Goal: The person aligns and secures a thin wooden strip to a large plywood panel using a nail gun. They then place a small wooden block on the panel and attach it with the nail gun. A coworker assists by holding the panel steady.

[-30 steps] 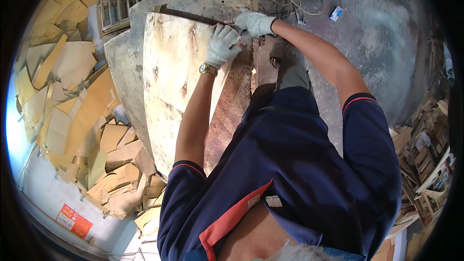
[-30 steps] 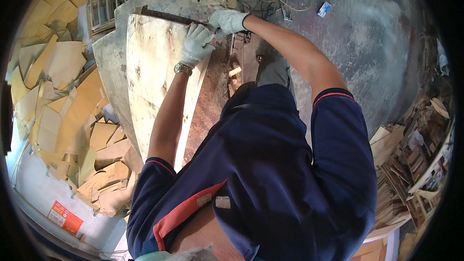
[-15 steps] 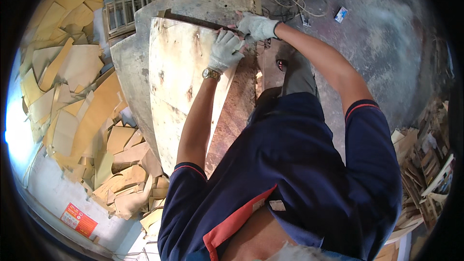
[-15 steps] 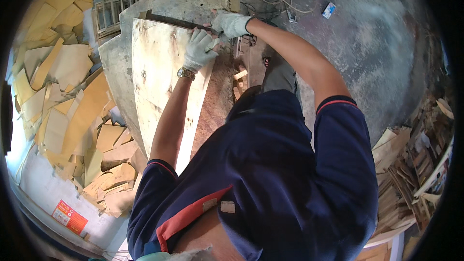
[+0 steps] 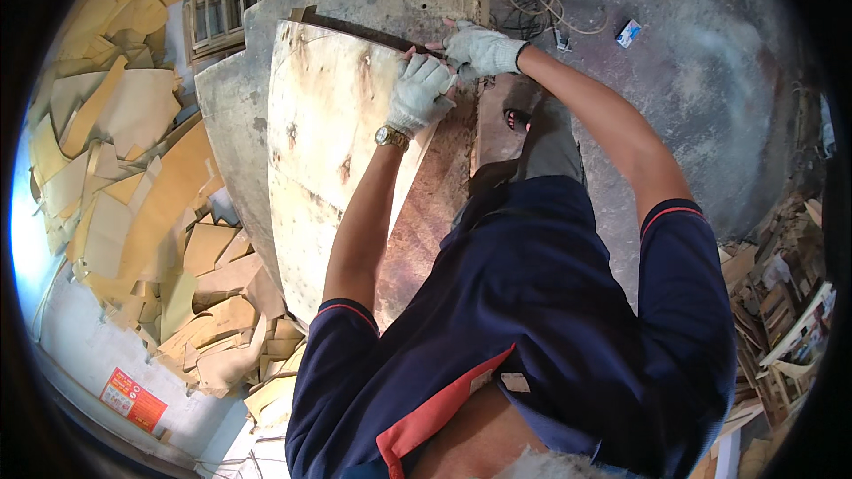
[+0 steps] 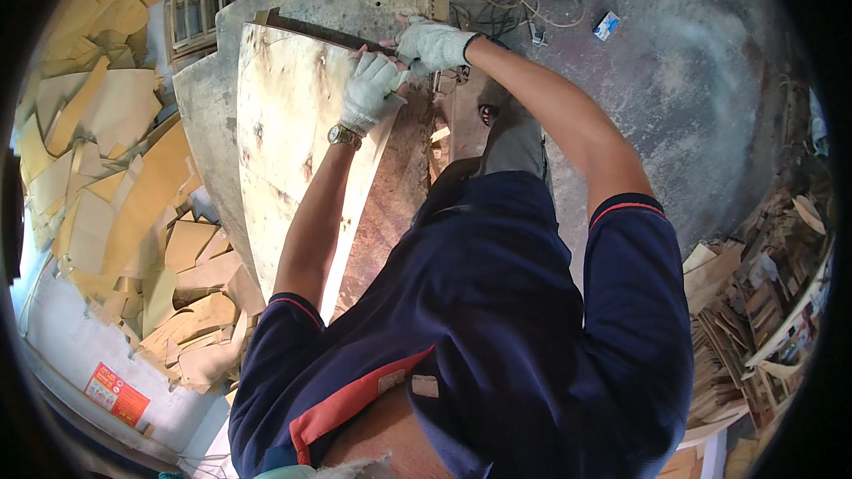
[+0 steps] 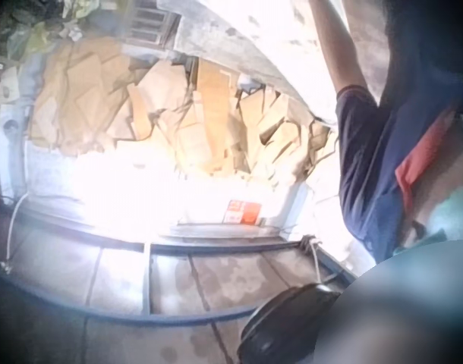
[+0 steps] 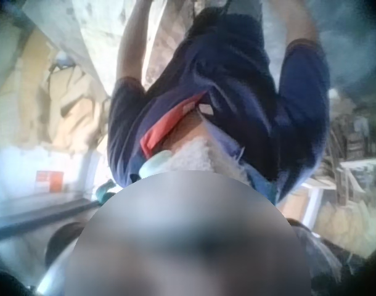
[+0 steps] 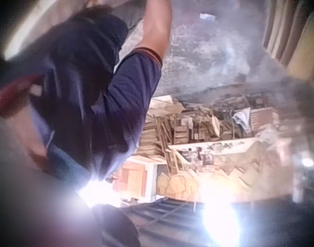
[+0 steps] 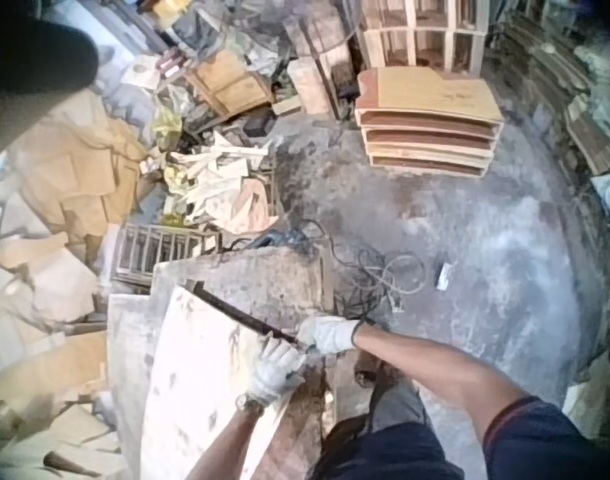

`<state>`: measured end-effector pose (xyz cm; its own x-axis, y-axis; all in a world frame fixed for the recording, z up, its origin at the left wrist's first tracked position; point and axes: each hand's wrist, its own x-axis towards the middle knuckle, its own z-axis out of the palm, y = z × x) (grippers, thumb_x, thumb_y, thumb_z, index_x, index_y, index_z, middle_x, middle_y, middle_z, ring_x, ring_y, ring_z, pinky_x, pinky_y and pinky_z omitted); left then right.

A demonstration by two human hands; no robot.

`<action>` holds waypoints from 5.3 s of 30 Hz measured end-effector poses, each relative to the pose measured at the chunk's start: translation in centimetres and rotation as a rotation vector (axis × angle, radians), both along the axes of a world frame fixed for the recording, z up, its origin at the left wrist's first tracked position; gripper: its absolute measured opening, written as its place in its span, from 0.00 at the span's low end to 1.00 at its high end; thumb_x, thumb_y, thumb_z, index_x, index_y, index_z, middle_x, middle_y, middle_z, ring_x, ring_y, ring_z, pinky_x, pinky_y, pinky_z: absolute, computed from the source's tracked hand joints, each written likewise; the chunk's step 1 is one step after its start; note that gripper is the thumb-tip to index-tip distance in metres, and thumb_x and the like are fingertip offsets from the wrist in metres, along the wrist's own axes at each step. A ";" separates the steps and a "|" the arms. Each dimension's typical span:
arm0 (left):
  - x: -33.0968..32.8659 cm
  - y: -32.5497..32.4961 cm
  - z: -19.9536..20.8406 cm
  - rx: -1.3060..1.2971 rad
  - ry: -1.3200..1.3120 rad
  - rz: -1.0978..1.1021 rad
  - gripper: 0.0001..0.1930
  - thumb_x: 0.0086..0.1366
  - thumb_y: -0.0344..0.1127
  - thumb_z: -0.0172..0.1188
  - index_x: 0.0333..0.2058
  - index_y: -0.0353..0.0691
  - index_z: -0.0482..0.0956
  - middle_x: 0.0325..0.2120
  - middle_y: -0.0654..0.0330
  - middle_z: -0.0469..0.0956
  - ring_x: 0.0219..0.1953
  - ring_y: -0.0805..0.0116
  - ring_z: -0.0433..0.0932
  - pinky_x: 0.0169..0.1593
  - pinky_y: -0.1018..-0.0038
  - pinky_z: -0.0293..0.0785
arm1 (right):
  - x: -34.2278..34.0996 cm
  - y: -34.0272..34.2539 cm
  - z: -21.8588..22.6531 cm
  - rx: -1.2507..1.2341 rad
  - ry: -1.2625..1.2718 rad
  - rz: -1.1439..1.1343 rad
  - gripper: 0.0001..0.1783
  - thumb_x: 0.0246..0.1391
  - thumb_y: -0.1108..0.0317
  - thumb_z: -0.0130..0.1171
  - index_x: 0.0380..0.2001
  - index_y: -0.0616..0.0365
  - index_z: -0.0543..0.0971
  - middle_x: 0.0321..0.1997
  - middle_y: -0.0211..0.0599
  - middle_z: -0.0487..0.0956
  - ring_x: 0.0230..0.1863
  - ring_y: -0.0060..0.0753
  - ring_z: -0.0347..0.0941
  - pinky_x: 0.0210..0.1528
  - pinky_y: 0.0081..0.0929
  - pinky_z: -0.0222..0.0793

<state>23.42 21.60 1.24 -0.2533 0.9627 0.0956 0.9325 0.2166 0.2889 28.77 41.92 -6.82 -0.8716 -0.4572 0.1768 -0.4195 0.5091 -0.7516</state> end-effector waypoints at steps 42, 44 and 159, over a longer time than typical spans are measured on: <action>0.6 -0.1 0.3 0.019 -0.057 0.093 0.20 0.44 0.36 0.71 0.39 0.47 0.78 0.48 0.49 0.73 0.52 0.48 0.73 0.64 0.48 0.64 | -3.0 -0.4 1.8 0.390 0.001 0.203 0.17 0.37 0.52 0.74 0.29 0.48 0.84 0.32 0.36 0.80 0.48 0.43 0.76 0.54 0.42 0.69; 0.7 -0.1 0.2 0.031 -0.083 0.101 0.18 0.46 0.36 0.70 0.38 0.47 0.78 0.48 0.49 0.73 0.51 0.48 0.73 0.64 0.47 0.64 | -3.9 -1.1 0.8 0.354 0.003 0.181 0.20 0.37 0.50 0.74 0.33 0.46 0.83 0.31 0.37 0.79 0.42 0.44 0.78 0.49 0.41 0.71; 39.3 -79.0 -7.3 2.050 -0.020 2.367 0.17 0.66 0.47 0.64 0.30 0.38 0.78 0.20 0.66 0.73 0.16 0.76 0.69 0.21 0.76 0.67 | 1.7 -9.0 9.5 0.056 -0.703 -1.128 0.09 0.57 0.67 0.57 0.37 0.61 0.75 0.30 0.38 0.78 0.23 0.31 0.71 0.24 0.28 0.62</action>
